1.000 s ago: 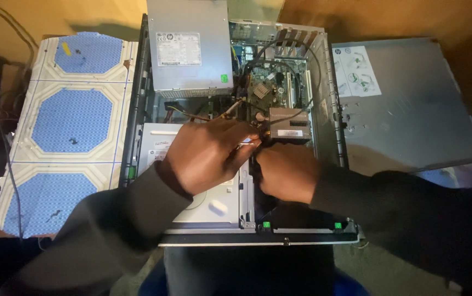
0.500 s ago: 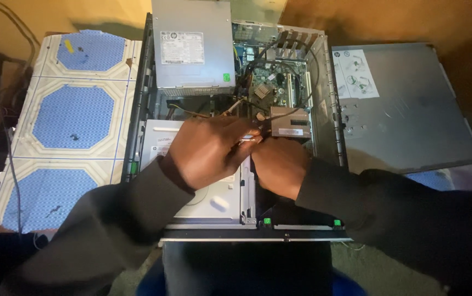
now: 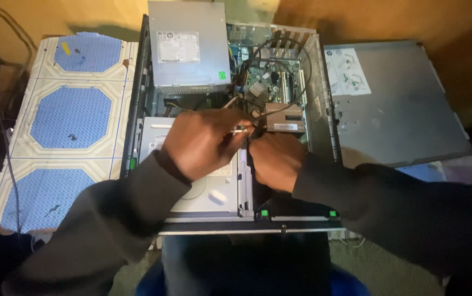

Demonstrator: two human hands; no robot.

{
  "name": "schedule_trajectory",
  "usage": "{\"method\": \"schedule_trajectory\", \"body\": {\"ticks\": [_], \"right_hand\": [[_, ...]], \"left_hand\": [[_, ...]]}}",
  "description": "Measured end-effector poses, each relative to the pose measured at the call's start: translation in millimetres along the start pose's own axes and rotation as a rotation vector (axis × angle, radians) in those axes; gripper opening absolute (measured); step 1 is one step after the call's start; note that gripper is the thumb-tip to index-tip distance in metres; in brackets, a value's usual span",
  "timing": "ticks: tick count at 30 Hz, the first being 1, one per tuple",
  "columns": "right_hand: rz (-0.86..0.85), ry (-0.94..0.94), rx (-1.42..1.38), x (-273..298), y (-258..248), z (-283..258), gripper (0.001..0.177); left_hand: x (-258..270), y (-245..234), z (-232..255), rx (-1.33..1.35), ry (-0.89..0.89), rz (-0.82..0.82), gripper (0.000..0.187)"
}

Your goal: Repairing and disassembling a desktop computer to inspect and manage internal components like the power supply.

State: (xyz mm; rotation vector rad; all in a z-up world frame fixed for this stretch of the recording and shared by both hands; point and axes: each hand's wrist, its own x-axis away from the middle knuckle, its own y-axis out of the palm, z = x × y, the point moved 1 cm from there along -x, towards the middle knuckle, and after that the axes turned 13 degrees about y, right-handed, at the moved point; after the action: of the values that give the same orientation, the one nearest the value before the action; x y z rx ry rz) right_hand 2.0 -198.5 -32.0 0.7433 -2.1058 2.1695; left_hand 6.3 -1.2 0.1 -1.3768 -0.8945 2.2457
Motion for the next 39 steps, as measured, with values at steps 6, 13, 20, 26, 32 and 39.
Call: {"method": "schedule_trajectory", "body": {"ticks": [6, 13, 20, 26, 32, 39], "right_hand": [[-0.039, 0.028, -0.028, 1.1, -5.6, -2.5, 0.016], [-0.039, 0.021, -0.033, 0.8, -3.1, -2.9, 0.013], [0.010, 0.088, -0.052, 2.5, 0.1, -3.2, 0.017], [-0.036, 0.075, -0.119, 5.3, -18.9, 5.8, 0.019], [-0.100, 0.116, -0.665, 17.0, -78.0, 53.2, 0.021], [0.538, 0.137, -1.144, -66.4, -54.5, 139.1, 0.018]], "left_hand": [[-4.3, -4.3, 4.8, -0.001, -0.027, -0.003, 0.013], [-3.1, -2.8, 3.2, -0.032, -0.032, -0.020, 0.013], [-3.1, -1.5, 1.6, 0.008, -0.043, -0.016, 0.013], [-1.3, -0.8, -0.6, -0.017, -0.054, -0.019, 0.016], [-4.6, -5.0, -1.3, -0.015, -0.085, -0.005, 0.017], [-5.2, -4.9, -2.9, -0.080, -0.169, -0.140, 0.017]]}}
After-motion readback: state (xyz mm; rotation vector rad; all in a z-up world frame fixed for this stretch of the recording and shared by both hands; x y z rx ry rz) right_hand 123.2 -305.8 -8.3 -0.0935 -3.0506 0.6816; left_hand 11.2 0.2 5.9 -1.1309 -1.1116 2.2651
